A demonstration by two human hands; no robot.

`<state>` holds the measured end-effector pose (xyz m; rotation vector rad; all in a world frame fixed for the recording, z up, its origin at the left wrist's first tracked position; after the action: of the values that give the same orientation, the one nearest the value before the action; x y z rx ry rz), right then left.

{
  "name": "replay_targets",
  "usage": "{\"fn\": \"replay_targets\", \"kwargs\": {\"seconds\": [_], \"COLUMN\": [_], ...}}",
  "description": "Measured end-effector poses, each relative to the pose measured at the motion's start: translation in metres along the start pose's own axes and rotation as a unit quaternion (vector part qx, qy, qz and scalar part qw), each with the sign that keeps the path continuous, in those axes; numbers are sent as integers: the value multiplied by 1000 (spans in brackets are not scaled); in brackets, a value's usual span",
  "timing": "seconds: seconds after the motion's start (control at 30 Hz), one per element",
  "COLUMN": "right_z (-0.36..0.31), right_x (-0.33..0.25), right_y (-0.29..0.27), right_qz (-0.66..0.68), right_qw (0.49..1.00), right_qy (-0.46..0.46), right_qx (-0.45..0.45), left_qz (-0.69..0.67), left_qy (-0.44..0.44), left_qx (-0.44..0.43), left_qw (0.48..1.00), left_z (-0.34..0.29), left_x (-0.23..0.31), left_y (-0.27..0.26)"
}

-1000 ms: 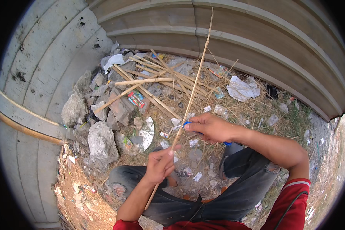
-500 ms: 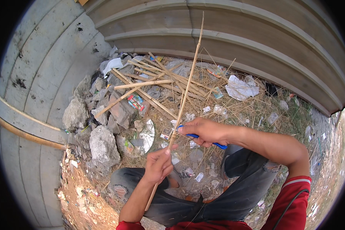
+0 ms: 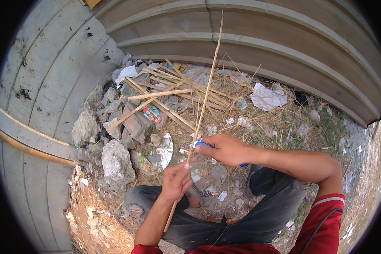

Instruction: The person sits on the ground inside a concrete structure and uses a blue utility knife to shave thin strips off a long bamboo stick. They hold the stick with one hand and scrape the blade along its length repeatedly, creating a pile of shavings on the ground.

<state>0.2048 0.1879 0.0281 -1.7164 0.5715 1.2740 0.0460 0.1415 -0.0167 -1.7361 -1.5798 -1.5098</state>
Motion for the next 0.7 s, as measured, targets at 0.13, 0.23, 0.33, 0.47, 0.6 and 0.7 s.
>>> {"fn": "replay_targets", "kwargs": {"seconds": [0.13, 0.23, 0.33, 0.47, 0.6, 0.7], "right_z": [-9, -4, 3, 1, 2, 1], "right_x": [12, 15, 17, 1, -7, -19], "right_y": [30, 20, -11, -33, -15, -6], "right_qz": [198, 262, 281, 174, 97, 78], "right_qw": [960, 948, 951, 979, 990, 986], "right_qy": [146, 152, 126, 76, 46, -28], "right_qx": [-131, -98, 0, 78, 92, 145], "left_qz": [5, 5, 24, 138, 192, 260], "left_qy": [15, 24, 46, 96, 182, 260], "left_qx": [-22, -22, 10, 40, 108, 126], "left_qw": [1000, 999, 999, 985, 958, 921], "left_z": [5, 5, 3, 5, 3, 4], "left_x": [-7, -1, 4, 10, 12, 14], "left_y": [-3, 1, -7, -4, -1, 11]}}
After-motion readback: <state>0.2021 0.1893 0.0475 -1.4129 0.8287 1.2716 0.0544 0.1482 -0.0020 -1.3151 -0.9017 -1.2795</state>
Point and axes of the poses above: each hand's wrist, its own z-axis towards the middle knuckle, its own y-axis out of the palm, x = y × z, the point moved 9 cm from there along z, towards the middle knuckle, and after that the axes turned 3 degrees about -x, right-handed, at the moved point
